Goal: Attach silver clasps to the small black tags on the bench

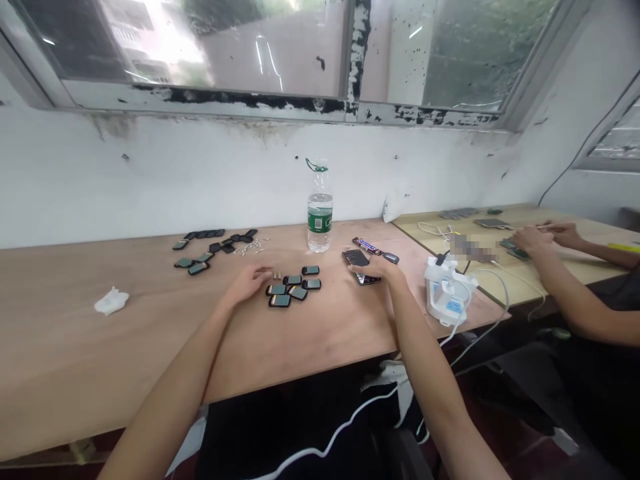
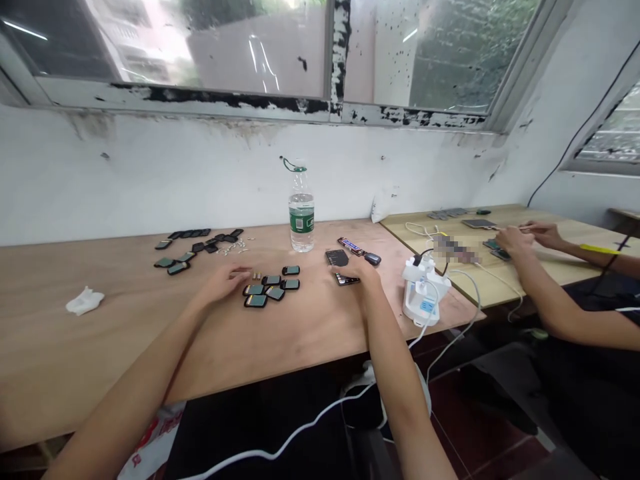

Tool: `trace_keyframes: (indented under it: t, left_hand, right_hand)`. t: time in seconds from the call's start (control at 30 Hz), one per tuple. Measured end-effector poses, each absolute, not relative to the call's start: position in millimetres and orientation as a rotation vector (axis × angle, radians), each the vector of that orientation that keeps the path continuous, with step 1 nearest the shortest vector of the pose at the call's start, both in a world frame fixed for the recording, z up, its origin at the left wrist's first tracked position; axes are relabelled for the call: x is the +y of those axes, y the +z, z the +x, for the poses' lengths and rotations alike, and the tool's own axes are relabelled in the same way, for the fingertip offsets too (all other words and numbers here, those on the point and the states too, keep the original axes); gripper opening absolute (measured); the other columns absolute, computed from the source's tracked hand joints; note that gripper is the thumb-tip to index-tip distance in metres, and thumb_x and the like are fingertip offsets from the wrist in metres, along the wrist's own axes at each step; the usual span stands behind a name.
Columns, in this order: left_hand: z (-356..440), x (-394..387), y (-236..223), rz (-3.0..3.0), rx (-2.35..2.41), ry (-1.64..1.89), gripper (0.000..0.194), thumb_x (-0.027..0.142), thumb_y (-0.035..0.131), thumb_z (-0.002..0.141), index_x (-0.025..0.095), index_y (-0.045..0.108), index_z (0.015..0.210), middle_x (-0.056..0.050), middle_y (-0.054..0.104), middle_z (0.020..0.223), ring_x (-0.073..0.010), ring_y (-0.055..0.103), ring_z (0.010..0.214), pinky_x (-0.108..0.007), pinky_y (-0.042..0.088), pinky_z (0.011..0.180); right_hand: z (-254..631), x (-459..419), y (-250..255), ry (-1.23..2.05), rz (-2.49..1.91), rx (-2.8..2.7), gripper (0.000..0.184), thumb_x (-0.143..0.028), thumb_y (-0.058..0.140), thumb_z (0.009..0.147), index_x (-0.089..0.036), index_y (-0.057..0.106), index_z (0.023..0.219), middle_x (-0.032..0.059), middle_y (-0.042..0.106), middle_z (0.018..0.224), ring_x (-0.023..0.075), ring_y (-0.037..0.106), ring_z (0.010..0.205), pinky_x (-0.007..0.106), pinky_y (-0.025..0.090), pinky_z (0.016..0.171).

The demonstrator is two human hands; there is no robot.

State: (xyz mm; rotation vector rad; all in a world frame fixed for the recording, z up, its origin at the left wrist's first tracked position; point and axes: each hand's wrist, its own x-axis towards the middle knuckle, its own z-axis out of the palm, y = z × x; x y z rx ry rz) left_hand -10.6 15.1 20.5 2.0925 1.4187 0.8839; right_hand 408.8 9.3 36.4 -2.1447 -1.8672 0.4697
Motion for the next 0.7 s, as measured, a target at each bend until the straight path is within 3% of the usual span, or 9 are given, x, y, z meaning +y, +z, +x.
trace_keyframes:
  t: [0.1,0.27,0.43,0.53,0.6,0.7]
  left_hand:
    - [-8.1,15.2,21.3,2.129,1.444,0.912,0.055,0.06,0.052,0.095,0.018,0.077,0.12,-0.014,0.076,0.13,-0.0356,0.069,0.122,-0.051,0.053,0.11]
    - [-2.7,17.7,22.9,2.186,1.454,1.079,0.057,0.059,0.043,0.101,0.017,0.075,0.121,-0.015,0.074,0.129,-0.0333,0.065,0.124,-0.053,0.05,0.112]
    - [16.5,7.2,27.6,2.169,1.345,1.272,0.054,0.059,0.043,0.103,0.018,0.075,0.118,-0.014,0.07,0.126,-0.0302,0.065,0.119,-0.046,0.055,0.103]
    - [39.0,-6.1,23.4,2.091,1.165,1.211,0.058,0.062,0.047,0.103,0.017,0.072,0.13,-0.013,0.071,0.124,-0.0281,0.069,0.106,-0.043,0.058,0.095]
    - [55.4,-15.5,16.6,1.97,0.971,1.12,0.07,0.067,0.053,0.1,0.017,0.059,0.149,-0.015,0.071,0.124,-0.0274,0.07,0.102,-0.039,0.059,0.085]
    - [74.5,-26.8,6.3,1.715,0.748,1.012,0.089,0.072,0.056,0.099,0.022,0.032,0.168,-0.016,0.072,0.125,-0.0217,0.072,0.084,-0.035,0.06,0.074]
  right_hand:
    - [407.3,13.1,32.2,0.534,-2.222,-1.897,0.076,-0.063,0.09,0.067,-0.011,0.074,0.12,0.0198,0.077,0.115,0.0343,0.075,0.104,0.035,0.059,0.084]
    - [404.7,12.4,31.8,0.533,-2.172,-1.83,0.048,-0.048,0.088,0.064,-0.014,0.075,0.095,0.0131,0.076,0.093,0.0292,0.073,0.086,0.032,0.056,0.067]
    - [390.4,-1.0,42.3,0.798,-1.641,-1.689,0.036,-0.031,0.083,0.066,-0.018,0.071,0.098,0.0051,0.075,0.087,0.0226,0.068,0.078,0.03,0.054,0.066]
    - [357.1,-9.1,45.2,0.871,-1.35,-1.578,0.035,-0.029,0.083,0.066,-0.019,0.068,0.096,0.0035,0.074,0.089,0.0212,0.068,0.081,0.031,0.056,0.071]
    - [325.7,-14.2,42.1,0.923,-1.19,-1.553,0.035,-0.032,0.083,0.067,-0.019,0.066,0.094,0.0031,0.072,0.088,0.0221,0.068,0.083,0.033,0.057,0.074]
    - [279.7,-22.6,32.4,0.947,-1.085,-1.434,0.054,-0.037,0.09,0.062,-0.02,0.063,0.105,0.0035,0.072,0.097,0.0245,0.069,0.09,0.039,0.059,0.082]
